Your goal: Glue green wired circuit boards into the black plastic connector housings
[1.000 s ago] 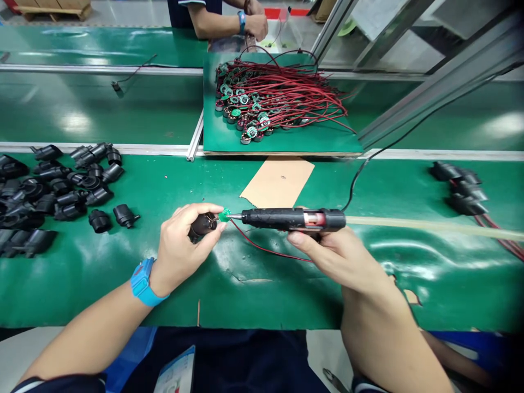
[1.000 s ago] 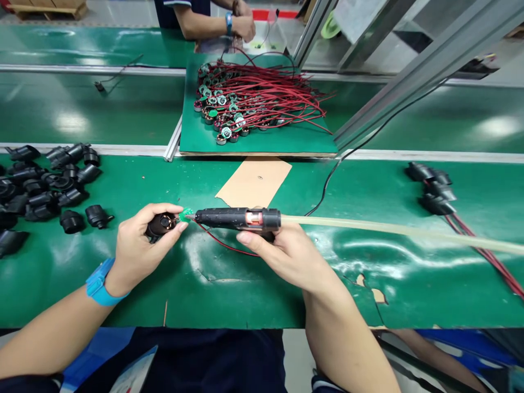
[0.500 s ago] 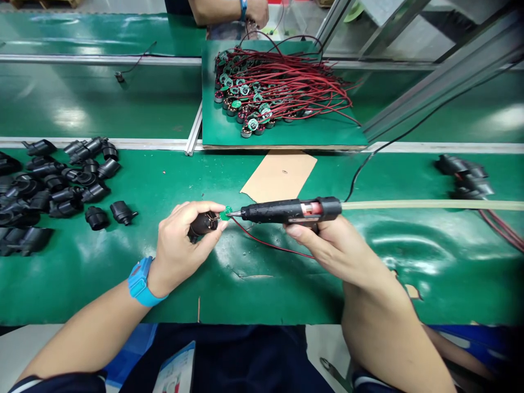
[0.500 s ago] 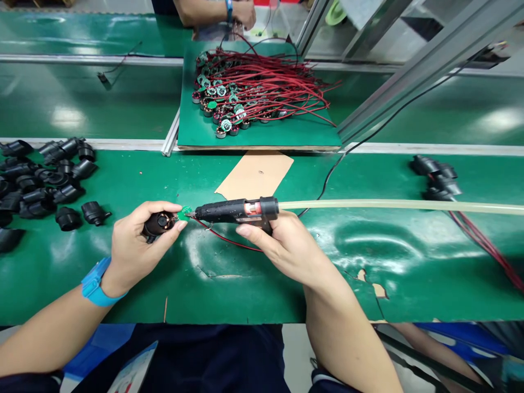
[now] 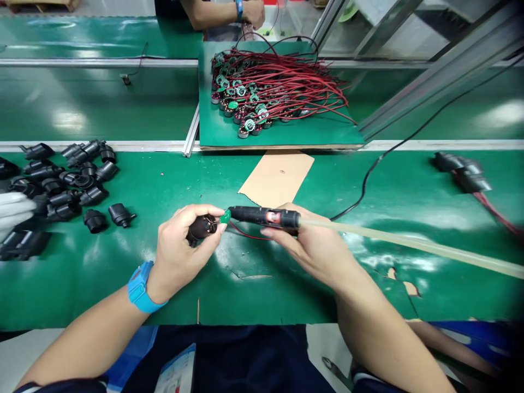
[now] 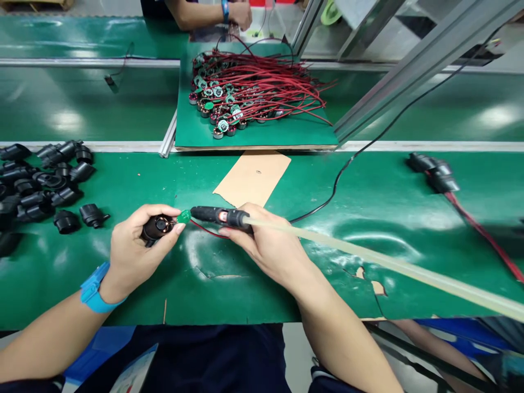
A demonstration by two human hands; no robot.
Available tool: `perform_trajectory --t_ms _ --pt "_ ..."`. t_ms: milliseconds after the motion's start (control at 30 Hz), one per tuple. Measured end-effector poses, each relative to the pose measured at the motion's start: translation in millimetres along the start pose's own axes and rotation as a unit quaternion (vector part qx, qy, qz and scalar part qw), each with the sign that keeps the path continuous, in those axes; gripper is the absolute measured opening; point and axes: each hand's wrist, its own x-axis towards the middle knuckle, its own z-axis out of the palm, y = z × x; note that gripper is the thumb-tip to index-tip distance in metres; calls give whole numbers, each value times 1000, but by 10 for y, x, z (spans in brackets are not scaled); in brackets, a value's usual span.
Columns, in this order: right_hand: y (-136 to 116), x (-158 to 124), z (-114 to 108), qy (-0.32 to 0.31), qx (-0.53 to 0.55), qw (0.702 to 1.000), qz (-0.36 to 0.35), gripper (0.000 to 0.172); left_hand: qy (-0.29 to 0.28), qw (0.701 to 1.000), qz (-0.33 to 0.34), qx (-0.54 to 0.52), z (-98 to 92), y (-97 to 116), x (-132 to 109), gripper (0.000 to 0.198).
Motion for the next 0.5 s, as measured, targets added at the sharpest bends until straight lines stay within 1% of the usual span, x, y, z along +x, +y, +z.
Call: perform_trajectory --t_ms 67,133,200,267,300,400,500 --pt "109 35 -10 31 -11 999 27 38 5 1000 -11 -11 -13 2 5 19" --pt "282 94 -56 62 7 995 72 41 9 999 -22 -21 -33 -3 11 19" --pt "486 165 -111 55 58 988 129 44 4 999 -24 -22 -56 -8 8 18" --pt "677 234 -156 37 96 980 172 42 -1 1000 -21 -8 -76 -8 -8 17" --pt "759 263 -173 38 95 977 185 39 0 1000 -20 4 -82 -8 -20 17" --pt "931 317 -221 70 45 975 207 30 10 998 -23 49 -83 -19 -66 21" --pt "973 319 -287 104 3 969 224 24 19 997 -44 66 -74 -103 -103 26"
